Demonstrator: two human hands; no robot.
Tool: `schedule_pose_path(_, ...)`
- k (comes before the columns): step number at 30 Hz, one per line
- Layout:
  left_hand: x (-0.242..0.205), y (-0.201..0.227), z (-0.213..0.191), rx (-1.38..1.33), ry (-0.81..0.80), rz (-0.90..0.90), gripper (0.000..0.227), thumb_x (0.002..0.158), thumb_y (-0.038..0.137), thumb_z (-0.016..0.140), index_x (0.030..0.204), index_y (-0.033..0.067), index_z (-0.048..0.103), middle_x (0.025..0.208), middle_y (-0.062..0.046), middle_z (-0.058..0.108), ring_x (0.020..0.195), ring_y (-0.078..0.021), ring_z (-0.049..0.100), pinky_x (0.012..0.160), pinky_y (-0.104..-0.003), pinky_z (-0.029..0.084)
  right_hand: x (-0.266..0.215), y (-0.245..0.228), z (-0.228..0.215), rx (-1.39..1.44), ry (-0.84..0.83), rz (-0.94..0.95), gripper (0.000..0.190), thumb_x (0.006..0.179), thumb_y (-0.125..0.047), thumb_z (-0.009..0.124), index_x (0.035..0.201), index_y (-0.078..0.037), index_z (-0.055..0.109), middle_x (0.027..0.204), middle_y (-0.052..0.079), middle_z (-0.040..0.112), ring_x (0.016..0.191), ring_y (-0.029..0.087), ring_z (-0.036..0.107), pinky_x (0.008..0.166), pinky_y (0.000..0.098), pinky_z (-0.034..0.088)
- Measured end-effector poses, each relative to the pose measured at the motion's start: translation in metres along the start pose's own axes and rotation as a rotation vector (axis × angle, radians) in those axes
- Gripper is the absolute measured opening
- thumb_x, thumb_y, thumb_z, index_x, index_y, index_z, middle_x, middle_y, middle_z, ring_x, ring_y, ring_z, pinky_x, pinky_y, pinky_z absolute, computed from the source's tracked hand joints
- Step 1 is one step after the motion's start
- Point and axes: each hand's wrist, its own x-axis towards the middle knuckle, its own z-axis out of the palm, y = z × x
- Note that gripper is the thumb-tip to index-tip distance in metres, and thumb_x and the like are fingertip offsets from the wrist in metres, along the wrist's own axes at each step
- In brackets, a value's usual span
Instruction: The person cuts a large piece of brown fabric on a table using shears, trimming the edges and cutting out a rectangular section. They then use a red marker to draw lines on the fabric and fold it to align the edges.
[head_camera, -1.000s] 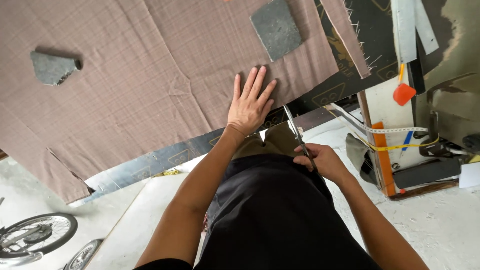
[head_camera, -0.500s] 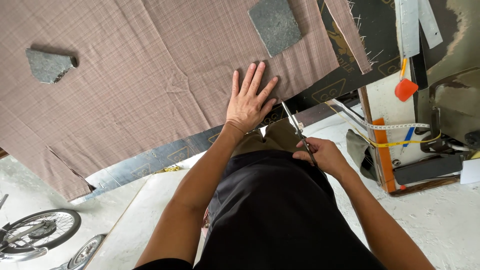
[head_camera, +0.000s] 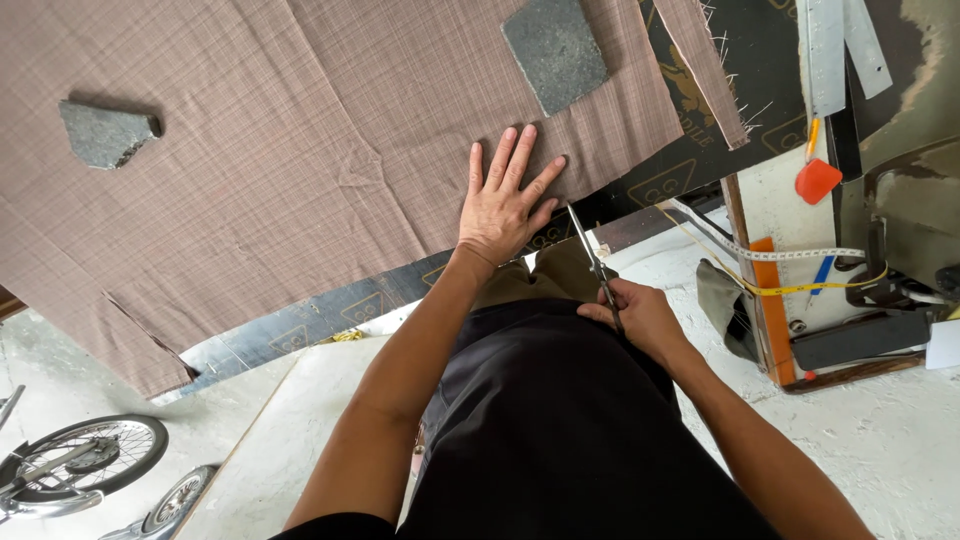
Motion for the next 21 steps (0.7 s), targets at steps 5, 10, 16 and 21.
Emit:
schedule_pose_path(5, 0.002, 0.001, -0.002, 0.012, 0.014, 0.004, 0.061, 0.103, 0.058, 0.055, 0.159, 0.0440, 0.035, 0.172, -0.007, 0.014, 0.160, -0.0311, 0.011, 0.127, -0.065, 0.010, -0.011, 0.008, -0.007, -0.101, -0.010, 0.029, 0.036, 0.073, -0.037, 0.093, 0.090, -0.010, 0.078, 0.052, 0.009, 0.058, 0.057, 0.022, 0.062, 0.063, 0.0347, 0.046)
schedule_pose_path(10, -0.002, 0.002, -0.006, 0.001, 0.006, 0.005, 0.059, 0.104, 0.056, 0.050, 0.159, 0.0420, 0.034, 0.173, -0.007, 0.013, 0.160, -0.0301, 0.010, 0.128, -0.064, 0.009, -0.042, 0.006, -0.032, -0.126, 0.007, 0.075, 0.041, 0.072, -0.032, 0.093, 0.099, -0.004, 0.078, 0.052, 0.011, 0.057, 0.057, 0.024, 0.063, 0.065, 0.0335, 0.047)
schedule_pose_path(16, 0.006, 0.003, -0.016, -0.142, 0.142, 0.023, 0.058, 0.103, 0.050, 0.051, 0.155, 0.0255, 0.043, 0.171, -0.015, 0.020, 0.159, -0.0341, 0.017, 0.125, -0.066, 0.013, -0.050, -0.017, -0.074, -0.151, 0.113, 0.102, 0.044, 0.074, -0.031, 0.093, 0.103, 0.000, 0.080, 0.049, 0.013, 0.063, 0.049, 0.025, 0.067, 0.059, 0.0307, 0.050)
schedule_pose_path(21, 0.030, 0.012, -0.042, -0.258, 0.264, -0.002, 0.055, 0.103, 0.041, 0.055, 0.149, 0.0132, 0.050, 0.167, -0.021, 0.028, 0.156, -0.0379, 0.024, 0.122, -0.068, 0.015, -0.073, -0.158, -0.132, -0.622, 0.203, -0.023, 0.038, 0.075, -0.036, 0.088, 0.096, -0.006, 0.078, 0.066, 0.021, 0.072, 0.073, 0.037, 0.074, 0.073, 0.0432, 0.057)
